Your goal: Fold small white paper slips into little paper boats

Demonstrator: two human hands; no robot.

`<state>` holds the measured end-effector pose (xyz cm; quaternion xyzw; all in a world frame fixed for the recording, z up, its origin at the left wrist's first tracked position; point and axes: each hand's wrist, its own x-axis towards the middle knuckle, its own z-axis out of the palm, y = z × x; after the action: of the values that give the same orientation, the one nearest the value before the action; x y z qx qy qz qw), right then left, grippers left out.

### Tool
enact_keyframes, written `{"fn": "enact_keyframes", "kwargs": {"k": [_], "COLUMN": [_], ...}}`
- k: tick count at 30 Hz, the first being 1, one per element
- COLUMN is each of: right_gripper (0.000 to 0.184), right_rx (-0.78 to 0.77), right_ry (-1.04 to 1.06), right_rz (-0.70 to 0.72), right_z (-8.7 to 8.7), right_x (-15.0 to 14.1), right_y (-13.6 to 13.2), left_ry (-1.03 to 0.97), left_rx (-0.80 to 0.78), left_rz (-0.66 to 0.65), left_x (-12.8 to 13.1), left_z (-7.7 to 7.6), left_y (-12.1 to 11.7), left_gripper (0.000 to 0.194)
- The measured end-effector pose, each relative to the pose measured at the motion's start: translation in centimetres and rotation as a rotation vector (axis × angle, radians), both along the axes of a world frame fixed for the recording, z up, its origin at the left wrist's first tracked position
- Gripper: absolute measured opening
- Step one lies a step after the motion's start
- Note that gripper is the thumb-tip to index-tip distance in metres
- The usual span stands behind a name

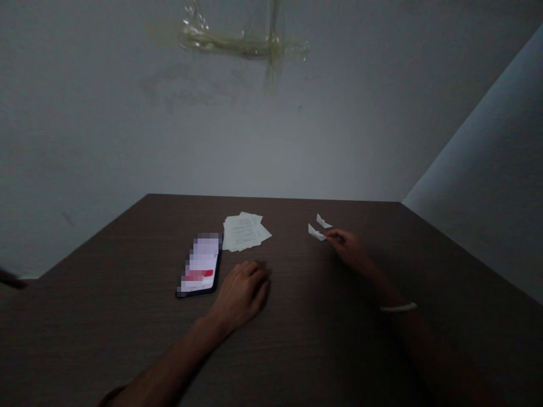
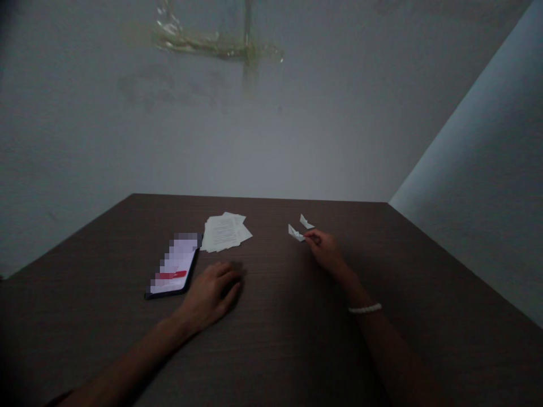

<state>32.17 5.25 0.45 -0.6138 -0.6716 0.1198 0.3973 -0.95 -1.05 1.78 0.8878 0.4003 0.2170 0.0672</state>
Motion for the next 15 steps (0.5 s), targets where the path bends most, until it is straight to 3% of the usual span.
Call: {"fn": "enact_keyframes", "kwargs": {"k": [15], "right_gripper": [0.022], "right_rx": [-0.011], "right_ry": [0.021], "right_rz": [-0.082], "right_z": [-2.3], "right_x": [2.3], "right_y": [3.8], "left_ry": [0.081], "left_rx": [-0.034], "left_rz": [-0.012], "left_x": [0.1], "left_z": [0.5], "left_y": [-0.4], "left_gripper": [0.026]}}
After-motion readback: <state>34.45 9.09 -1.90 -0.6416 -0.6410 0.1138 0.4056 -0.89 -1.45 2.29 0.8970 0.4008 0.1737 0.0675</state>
